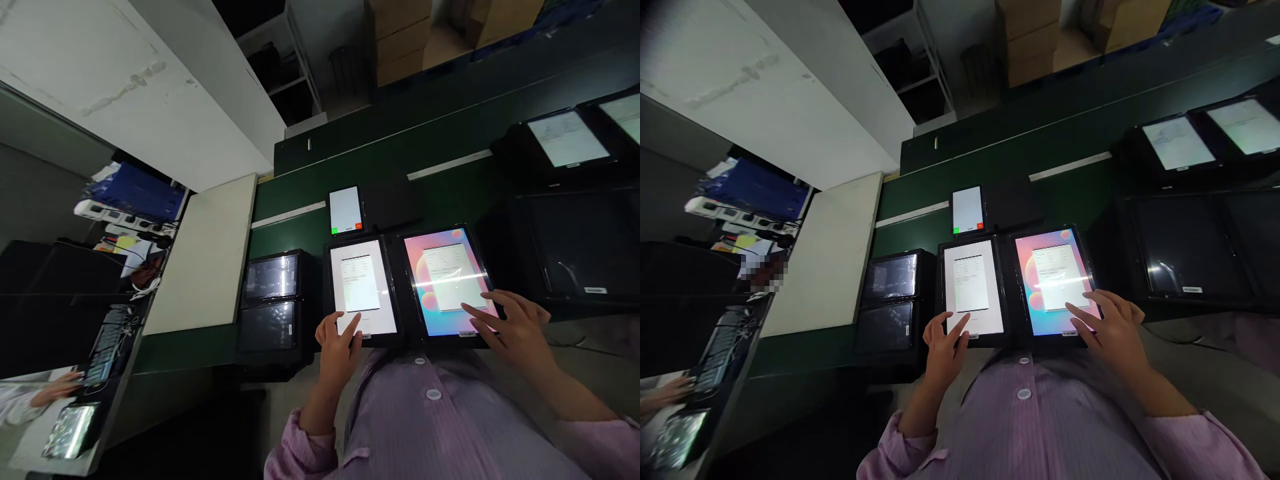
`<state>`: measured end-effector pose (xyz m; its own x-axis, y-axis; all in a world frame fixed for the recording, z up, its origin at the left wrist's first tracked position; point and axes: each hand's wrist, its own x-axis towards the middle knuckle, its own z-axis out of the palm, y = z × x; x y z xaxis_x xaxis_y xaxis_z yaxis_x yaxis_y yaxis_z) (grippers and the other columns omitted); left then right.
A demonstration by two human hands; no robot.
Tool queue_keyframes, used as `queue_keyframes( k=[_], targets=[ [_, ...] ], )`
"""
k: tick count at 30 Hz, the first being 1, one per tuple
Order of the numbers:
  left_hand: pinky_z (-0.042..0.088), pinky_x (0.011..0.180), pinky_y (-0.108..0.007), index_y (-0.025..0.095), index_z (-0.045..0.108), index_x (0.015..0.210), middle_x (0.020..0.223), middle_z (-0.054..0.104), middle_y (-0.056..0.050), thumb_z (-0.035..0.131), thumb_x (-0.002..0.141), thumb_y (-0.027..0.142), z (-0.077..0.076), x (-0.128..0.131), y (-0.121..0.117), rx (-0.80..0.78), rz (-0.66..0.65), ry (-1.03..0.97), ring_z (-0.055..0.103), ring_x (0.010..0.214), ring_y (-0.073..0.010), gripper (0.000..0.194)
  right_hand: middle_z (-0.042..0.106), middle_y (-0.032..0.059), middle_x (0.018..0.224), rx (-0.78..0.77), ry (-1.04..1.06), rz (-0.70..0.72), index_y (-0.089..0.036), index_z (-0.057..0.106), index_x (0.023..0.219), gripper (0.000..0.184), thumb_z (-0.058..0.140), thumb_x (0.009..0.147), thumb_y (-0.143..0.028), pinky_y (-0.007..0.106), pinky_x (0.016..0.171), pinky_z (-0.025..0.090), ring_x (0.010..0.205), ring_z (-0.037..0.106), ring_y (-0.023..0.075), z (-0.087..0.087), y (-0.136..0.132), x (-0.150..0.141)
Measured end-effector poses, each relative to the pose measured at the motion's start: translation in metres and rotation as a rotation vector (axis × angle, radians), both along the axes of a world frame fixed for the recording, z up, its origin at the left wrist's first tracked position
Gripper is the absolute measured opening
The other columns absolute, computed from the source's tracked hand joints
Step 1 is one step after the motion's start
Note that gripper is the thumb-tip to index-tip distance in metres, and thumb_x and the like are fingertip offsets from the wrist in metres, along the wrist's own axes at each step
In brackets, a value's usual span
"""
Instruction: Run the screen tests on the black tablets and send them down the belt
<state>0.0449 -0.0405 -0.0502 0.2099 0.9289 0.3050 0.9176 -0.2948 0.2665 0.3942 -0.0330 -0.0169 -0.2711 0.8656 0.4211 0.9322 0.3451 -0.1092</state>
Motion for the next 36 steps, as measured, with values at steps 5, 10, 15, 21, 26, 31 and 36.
queue_keyframes(
  k=[5,10,15,21,26,31,36],
  targets=[
    [0.043,0.093,-0.048,0.03,0.07,0.124,0.12,0.056,-0.013,0.058,0.092,0.019,-0.004,0.002,-0.004,-0.006,0.029,-0.01,0.051,0.113,-0.0283,0.036,0.064,0.0127,0.106,0.027,-0.017,0.044,-0.027,0.078,0.103,0.036,0.042,0.103,-0.032,0.041,0.075,0.039,0.103,0.059,0.0287,0.001,0.001,-0.004],
    [0.043,0.094,-0.051,0.026,0.066,0.13,0.121,0.054,-0.015,0.053,0.095,0.023,-0.002,-0.002,0.001,-0.018,0.124,-0.019,0.049,0.113,-0.0291,0.037,0.061,0.0117,0.112,-0.042,0.029,0.075,-0.031,0.074,0.115,0.035,0.041,0.103,-0.036,0.041,0.08,0.04,0.108,0.056,0.0284,0.0,0.001,-0.016],
    [0.043,0.094,-0.052,0.024,0.065,0.13,0.122,0.051,-0.015,0.049,0.097,0.027,0.004,-0.008,0.013,-0.028,0.203,-0.016,0.049,0.113,-0.0298,0.037,0.059,0.0123,0.119,-0.1,-0.004,0.106,-0.032,0.073,0.117,0.039,0.037,0.105,-0.041,0.044,0.086,0.041,0.115,0.051,0.0298,-0.001,0.011,-0.029],
    [0.044,0.094,-0.051,0.025,0.068,0.126,0.122,0.051,-0.015,0.05,0.097,0.027,0.008,-0.006,0.015,-0.035,0.212,-0.009,0.05,0.112,-0.0292,0.035,0.06,0.0125,0.122,-0.057,-0.104,0.16,-0.032,0.067,0.128,0.044,0.031,0.106,-0.044,0.045,0.089,0.039,0.119,0.049,0.03,-0.001,0.026,-0.047],
    [0.044,0.093,-0.049,0.026,0.068,0.128,0.12,0.052,-0.014,0.053,0.095,0.023,0.009,-0.003,0.012,-0.021,0.204,-0.009,0.05,0.11,-0.0281,0.036,0.06,0.0142,0.121,-0.024,-0.132,0.143,-0.028,0.07,0.121,0.046,0.028,0.107,-0.041,0.046,0.09,0.038,0.121,0.049,0.0309,-0.002,0.031,-0.053],
    [0.041,0.095,-0.046,0.03,0.073,0.118,0.119,0.055,-0.013,0.059,0.09,0.022,0.012,0.0,0.0,0.005,0.082,-0.031,0.05,0.112,-0.0275,0.033,0.057,0.0159,0.12,-0.031,-0.027,0.113,-0.024,0.067,0.126,0.044,0.032,0.106,-0.042,0.043,0.083,0.038,0.114,0.053,0.0312,0.005,0.027,-0.045],
    [0.039,0.092,-0.042,0.028,0.077,0.11,0.113,0.058,-0.012,0.059,0.089,0.021,0.011,-0.002,-0.021,0.081,0.079,-0.031,0.051,0.107,-0.0262,0.028,0.058,0.0141,0.118,-0.031,0.078,0.119,-0.025,0.065,0.129,0.037,0.04,0.104,-0.037,0.042,0.081,0.037,0.109,0.056,0.0306,0.014,0.016,-0.03]
  ],
)
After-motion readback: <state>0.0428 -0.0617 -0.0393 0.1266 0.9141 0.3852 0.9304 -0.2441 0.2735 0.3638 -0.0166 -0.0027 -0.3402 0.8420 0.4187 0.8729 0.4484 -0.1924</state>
